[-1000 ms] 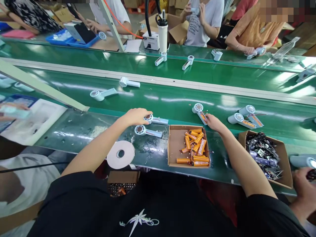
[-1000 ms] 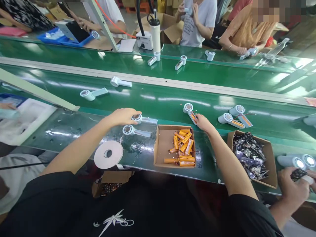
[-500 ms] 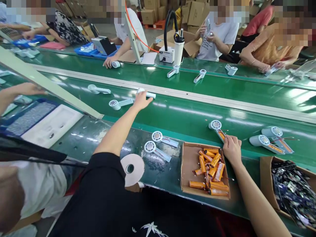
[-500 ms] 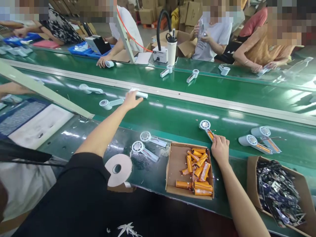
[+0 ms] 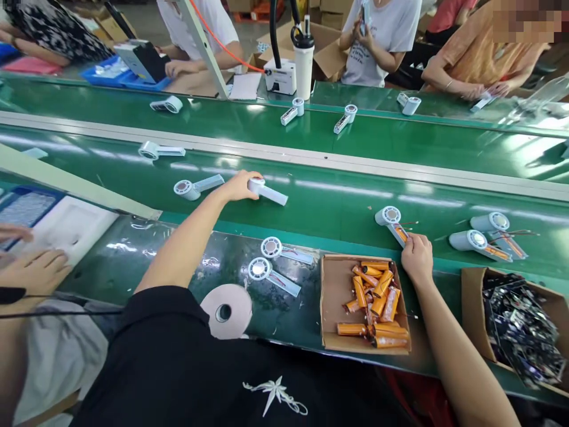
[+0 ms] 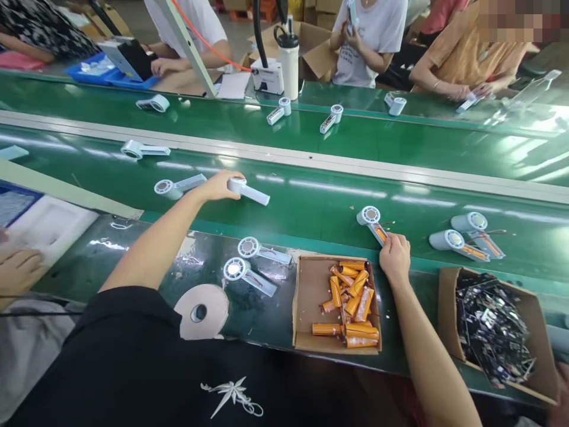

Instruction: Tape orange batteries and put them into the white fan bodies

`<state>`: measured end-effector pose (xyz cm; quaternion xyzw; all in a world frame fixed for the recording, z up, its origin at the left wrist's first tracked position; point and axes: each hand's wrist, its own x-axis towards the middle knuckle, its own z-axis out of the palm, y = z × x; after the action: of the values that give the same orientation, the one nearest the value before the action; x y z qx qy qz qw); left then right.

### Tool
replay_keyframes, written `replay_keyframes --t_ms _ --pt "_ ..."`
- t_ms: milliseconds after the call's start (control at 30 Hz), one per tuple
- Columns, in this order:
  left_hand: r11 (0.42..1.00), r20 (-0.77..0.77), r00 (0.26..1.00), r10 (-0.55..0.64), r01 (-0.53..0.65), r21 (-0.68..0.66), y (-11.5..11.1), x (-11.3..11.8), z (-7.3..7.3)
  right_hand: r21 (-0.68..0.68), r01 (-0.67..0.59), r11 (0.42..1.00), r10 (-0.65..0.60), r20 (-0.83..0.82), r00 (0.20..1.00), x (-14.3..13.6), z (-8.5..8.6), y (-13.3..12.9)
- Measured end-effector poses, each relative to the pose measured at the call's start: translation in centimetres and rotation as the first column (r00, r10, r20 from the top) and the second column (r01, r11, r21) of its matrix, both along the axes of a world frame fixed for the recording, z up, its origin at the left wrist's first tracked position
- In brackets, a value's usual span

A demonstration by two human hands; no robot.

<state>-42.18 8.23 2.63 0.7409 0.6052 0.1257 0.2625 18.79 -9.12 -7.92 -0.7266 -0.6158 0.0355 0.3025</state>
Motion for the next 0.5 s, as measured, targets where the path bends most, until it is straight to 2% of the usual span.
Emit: replay_keyframes --t_ms 67,167,267,333,400,500 --pt "0.992 0.017 0.992 -0.129 0.129 0.015 -3.2 2.1 0.8 0.001 0.014 1.000 -0.013 -0.018 1.000 0.0 0.0 0.0" --pt "0.972 0.089 0.971 -0.222 0.227 -0.052 -8.3 5.0 1.7 0.012 0.031 0.999 -0.031 -0.043 0.999 -0.1 0.2 -0.1" --pt "0.923 0.148 0.931 -0.333 0.354 -0.152 -12.1 6.8 1.7 0.028 0.048 0.998 -0.046 -0.067 0.997 -0.3 0.4 -0.2" --pt "0.894 0.188 0.906 -0.378 0.410 -0.181 -13.5 7.4 1.2 0.037 0.055 0.998 -0.051 -0.083 0.995 -0.4 0.6 -0.2" --pt "0.885 0.208 0.901 -0.380 0.419 -0.201 -14.0 7.6 0.8 0.047 0.054 0.997 -0.049 -0.098 0.994 -0.5 0.8 -0.3" --pt "0.920 0.210 0.931 -0.297 0.338 -0.198 -12.6 7.0 0.9 0.073 0.033 0.997 -0.026 -0.096 0.995 -0.6 1.0 -0.4"
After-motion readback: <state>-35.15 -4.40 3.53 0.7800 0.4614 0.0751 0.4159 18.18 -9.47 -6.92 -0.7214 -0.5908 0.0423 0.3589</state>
